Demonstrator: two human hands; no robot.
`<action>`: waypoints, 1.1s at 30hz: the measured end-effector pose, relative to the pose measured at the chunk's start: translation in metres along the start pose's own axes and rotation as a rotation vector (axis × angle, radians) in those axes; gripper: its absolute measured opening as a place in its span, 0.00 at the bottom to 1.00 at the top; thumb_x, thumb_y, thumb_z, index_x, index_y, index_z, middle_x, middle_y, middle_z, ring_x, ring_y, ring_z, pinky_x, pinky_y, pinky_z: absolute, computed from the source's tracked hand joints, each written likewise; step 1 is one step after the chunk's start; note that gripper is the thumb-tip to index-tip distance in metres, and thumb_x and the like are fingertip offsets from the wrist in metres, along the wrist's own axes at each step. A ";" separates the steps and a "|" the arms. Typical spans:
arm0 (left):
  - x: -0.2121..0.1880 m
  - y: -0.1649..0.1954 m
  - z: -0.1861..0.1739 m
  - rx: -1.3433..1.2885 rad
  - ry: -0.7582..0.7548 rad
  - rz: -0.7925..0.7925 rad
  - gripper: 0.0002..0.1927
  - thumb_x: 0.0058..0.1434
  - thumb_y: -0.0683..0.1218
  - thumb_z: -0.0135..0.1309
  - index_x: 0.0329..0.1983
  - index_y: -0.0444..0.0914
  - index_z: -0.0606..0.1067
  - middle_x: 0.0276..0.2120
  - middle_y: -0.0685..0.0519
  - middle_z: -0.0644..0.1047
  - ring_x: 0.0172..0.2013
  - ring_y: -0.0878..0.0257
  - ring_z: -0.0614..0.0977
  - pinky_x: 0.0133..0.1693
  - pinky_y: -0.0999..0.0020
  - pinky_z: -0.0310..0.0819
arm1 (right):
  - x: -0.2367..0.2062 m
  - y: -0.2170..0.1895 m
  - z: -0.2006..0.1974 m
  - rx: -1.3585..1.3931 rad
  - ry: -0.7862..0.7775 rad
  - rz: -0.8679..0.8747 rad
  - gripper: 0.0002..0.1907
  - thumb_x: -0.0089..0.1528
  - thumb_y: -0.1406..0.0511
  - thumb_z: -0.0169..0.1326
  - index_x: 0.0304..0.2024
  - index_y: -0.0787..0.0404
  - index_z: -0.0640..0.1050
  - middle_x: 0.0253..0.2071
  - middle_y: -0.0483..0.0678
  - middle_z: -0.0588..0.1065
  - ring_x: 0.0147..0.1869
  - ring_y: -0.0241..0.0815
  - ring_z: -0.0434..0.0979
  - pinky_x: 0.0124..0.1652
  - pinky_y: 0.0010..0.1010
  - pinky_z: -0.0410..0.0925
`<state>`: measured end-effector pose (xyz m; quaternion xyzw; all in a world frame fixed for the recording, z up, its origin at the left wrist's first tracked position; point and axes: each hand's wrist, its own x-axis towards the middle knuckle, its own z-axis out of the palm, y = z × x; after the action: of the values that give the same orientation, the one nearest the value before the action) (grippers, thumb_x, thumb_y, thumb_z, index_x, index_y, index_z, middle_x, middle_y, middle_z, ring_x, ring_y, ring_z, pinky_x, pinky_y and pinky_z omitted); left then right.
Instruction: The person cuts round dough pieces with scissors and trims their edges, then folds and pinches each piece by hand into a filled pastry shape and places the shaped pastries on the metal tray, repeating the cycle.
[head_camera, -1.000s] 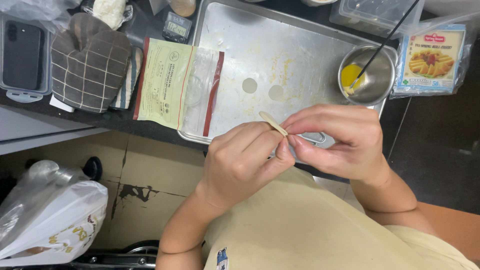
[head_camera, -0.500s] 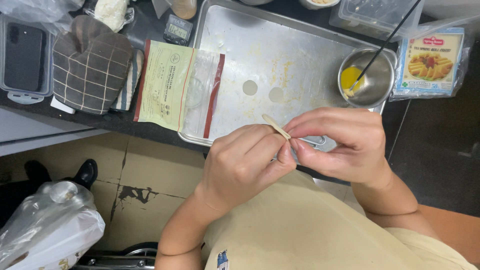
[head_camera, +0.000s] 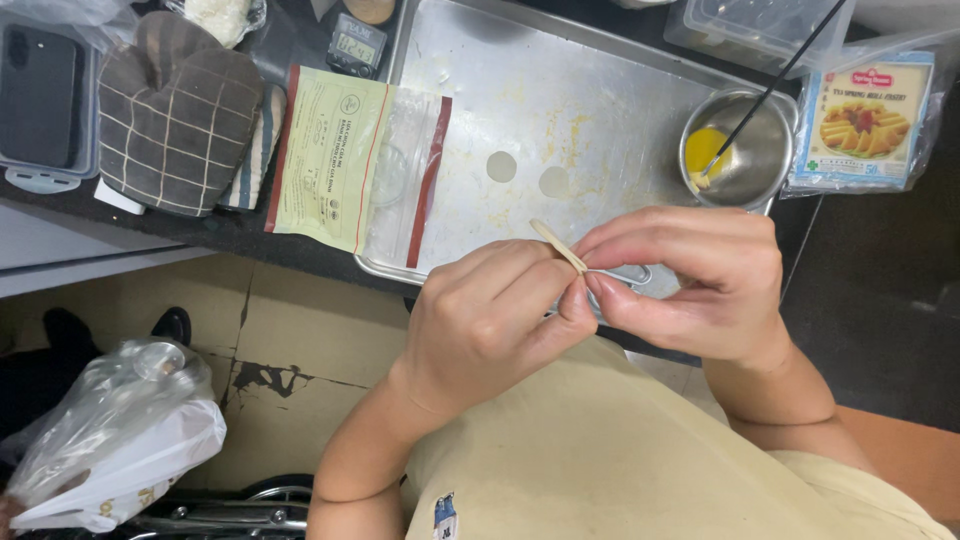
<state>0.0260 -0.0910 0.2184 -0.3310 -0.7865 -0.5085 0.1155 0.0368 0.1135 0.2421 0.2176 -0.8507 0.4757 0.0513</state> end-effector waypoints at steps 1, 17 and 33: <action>0.000 0.000 0.000 0.002 -0.001 0.002 0.06 0.61 0.39 0.61 0.36 0.35 0.75 0.32 0.50 0.76 0.34 0.54 0.81 0.39 0.62 0.78 | 0.000 0.001 0.000 -0.003 0.006 -0.001 0.05 0.57 0.72 0.63 0.36 0.68 0.81 0.37 0.52 0.81 0.40 0.40 0.84 0.39 0.22 0.75; -0.001 -0.005 0.012 0.067 0.037 -0.064 0.08 0.62 0.40 0.63 0.41 0.34 0.75 0.37 0.48 0.79 0.38 0.53 0.83 0.42 0.62 0.79 | -0.007 0.005 0.003 -0.216 0.053 -0.015 0.06 0.58 0.73 0.64 0.38 0.66 0.81 0.40 0.51 0.78 0.42 0.40 0.81 0.39 0.23 0.73; -0.002 -0.020 0.024 -0.162 0.113 -0.137 0.08 0.61 0.37 0.61 0.42 0.35 0.77 0.40 0.49 0.81 0.40 0.56 0.85 0.41 0.68 0.80 | -0.008 0.045 0.022 0.049 0.196 -0.145 0.08 0.62 0.74 0.63 0.44 0.70 0.80 0.50 0.52 0.79 0.51 0.49 0.80 0.53 0.33 0.73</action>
<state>0.0185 -0.0758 0.1922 -0.2559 -0.7560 -0.5946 0.0975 0.0273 0.1186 0.1923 0.2323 -0.8117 0.5103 0.1633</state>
